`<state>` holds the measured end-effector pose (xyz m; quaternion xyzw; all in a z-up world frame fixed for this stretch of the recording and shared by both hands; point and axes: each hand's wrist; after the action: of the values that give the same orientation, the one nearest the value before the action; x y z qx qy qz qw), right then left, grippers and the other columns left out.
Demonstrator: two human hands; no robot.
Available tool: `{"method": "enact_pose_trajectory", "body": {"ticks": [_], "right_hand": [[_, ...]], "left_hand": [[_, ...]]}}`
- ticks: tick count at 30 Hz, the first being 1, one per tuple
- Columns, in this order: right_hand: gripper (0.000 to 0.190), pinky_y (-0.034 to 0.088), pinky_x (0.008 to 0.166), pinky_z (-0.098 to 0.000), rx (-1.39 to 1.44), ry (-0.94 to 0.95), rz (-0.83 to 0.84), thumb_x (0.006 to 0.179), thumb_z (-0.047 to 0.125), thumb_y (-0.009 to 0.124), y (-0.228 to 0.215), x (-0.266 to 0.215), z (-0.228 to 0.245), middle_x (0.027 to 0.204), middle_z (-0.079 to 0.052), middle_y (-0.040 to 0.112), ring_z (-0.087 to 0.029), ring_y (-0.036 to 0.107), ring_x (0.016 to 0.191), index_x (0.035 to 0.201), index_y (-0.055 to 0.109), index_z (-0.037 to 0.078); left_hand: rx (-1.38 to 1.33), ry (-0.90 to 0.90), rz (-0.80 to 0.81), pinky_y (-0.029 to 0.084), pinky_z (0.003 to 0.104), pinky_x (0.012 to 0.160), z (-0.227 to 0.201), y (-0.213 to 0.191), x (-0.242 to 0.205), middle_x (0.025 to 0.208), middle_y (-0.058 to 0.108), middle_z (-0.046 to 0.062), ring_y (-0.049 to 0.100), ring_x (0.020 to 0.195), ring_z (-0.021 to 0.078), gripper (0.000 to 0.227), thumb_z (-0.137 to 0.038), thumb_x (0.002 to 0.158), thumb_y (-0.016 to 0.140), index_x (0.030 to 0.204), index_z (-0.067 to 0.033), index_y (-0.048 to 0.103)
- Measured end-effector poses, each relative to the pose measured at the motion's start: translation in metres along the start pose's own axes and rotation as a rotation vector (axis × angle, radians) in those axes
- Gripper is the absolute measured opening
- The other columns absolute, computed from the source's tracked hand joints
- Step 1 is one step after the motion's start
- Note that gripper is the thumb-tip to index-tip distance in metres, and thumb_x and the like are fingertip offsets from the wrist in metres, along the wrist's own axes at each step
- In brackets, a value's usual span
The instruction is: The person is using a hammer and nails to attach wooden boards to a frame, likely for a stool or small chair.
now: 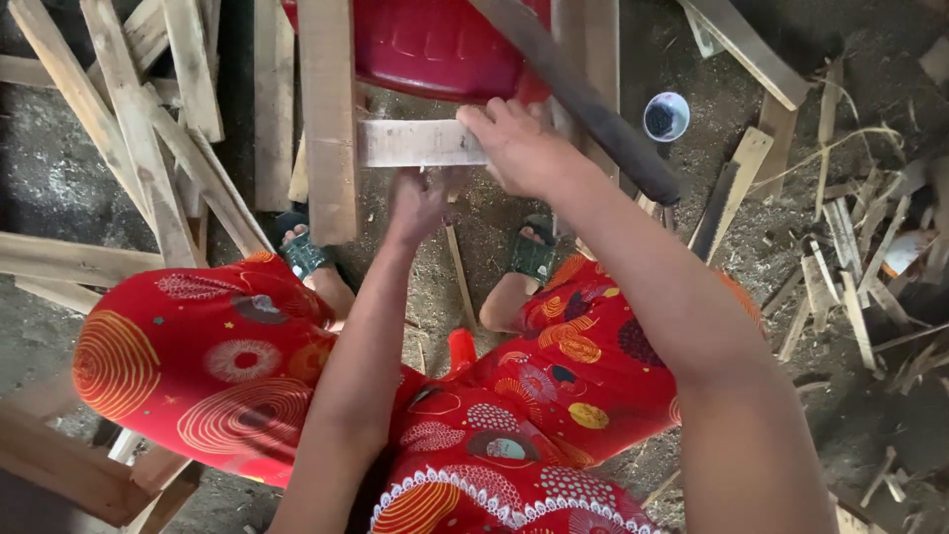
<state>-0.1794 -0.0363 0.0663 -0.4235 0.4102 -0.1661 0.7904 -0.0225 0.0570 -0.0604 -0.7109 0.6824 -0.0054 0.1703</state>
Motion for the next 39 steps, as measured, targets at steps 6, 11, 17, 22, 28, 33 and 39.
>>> {"method": "enact_pose_trajectory", "body": {"ticks": [6,11,17,22,28,33,39], "right_hand": [[0.061,0.033,0.110,-0.0579,0.056,0.097,0.085,0.090,0.000,0.060,-0.015,-0.008,0.011,0.134,-0.015,0.047,-0.034,0.046,0.123,0.143,0.037,0.019],[0.066,0.040,0.101,-0.0545,0.099,0.069,0.059,0.086,-0.006,0.062,-0.011,-0.006,0.009,0.136,-0.018,0.045,-0.036,0.044,0.123,0.144,0.038,0.017],[0.076,0.036,0.106,-0.0554,0.127,0.080,0.052,0.082,-0.009,0.065,-0.010,-0.008,0.007,0.138,-0.017,0.043,-0.035,0.043,0.126,0.147,0.036,0.015],[0.076,0.051,0.094,-0.0467,0.140,0.118,0.088,0.079,-0.019,0.061,-0.020,-0.015,0.015,0.141,-0.016,0.044,-0.031,0.043,0.124,0.145,0.039,0.013],[0.071,0.041,0.104,-0.0541,0.095,0.038,0.016,0.080,-0.009,0.066,-0.001,-0.006,0.008,0.131,-0.017,0.047,-0.032,0.046,0.116,0.142,0.039,0.011],[0.066,0.047,0.098,-0.0492,0.046,0.012,-0.012,0.091,0.011,0.067,0.003,-0.006,0.004,0.136,-0.019,0.048,-0.031,0.048,0.119,0.149,0.035,0.013],[0.065,0.036,0.106,-0.0599,0.067,-0.031,-0.040,0.087,0.003,0.065,0.004,-0.003,0.001,0.134,-0.022,0.047,-0.037,0.046,0.119,0.146,0.037,0.009]], "left_hand": [[0.615,0.371,-0.123,0.062,0.029,0.052,-0.059,-0.012,-0.047,0.075,0.076,0.001,0.069,0.056,0.0123,0.008,-0.013,0.099,0.070,0.096,-0.0109,0.078],[0.928,0.453,-0.162,0.035,0.053,0.097,-0.091,-0.033,-0.010,0.129,0.059,0.016,0.050,0.120,0.0359,0.062,-0.032,0.086,0.081,0.135,-0.0039,0.055],[1.116,0.527,-0.265,0.029,0.054,0.095,-0.067,-0.008,-0.003,0.133,0.049,0.017,0.043,0.122,0.0351,0.073,-0.048,0.084,0.085,0.136,-0.0125,0.048],[0.543,0.361,-0.250,0.048,0.024,0.053,-0.021,0.040,-0.041,0.082,0.057,0.004,0.050,0.063,0.0136,0.025,-0.015,0.091,0.079,0.089,-0.0076,0.055],[-0.121,-0.028,-0.114,0.063,0.026,0.055,0.001,0.027,-0.006,0.102,0.071,0.011,0.068,0.070,0.0129,0.060,-0.047,0.098,0.060,0.140,-0.0059,0.048],[-0.075,-0.072,0.037,0.052,0.035,0.071,0.024,0.016,0.010,0.101,0.076,0.007,0.067,0.086,0.0205,0.032,-0.037,0.100,0.057,0.114,-0.0116,0.070],[-0.084,0.006,-0.010,0.049,0.037,0.077,0.025,0.017,0.014,0.103,0.077,0.002,0.065,0.094,0.0167,0.028,-0.036,0.098,0.064,0.116,-0.0158,0.072]]}}
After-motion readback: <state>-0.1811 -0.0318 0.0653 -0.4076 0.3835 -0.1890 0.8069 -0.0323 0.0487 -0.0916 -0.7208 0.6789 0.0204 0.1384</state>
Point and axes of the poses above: each hand's wrist, its own x-axis towards the middle knuckle, its own y-axis out of the palm, z = x × y
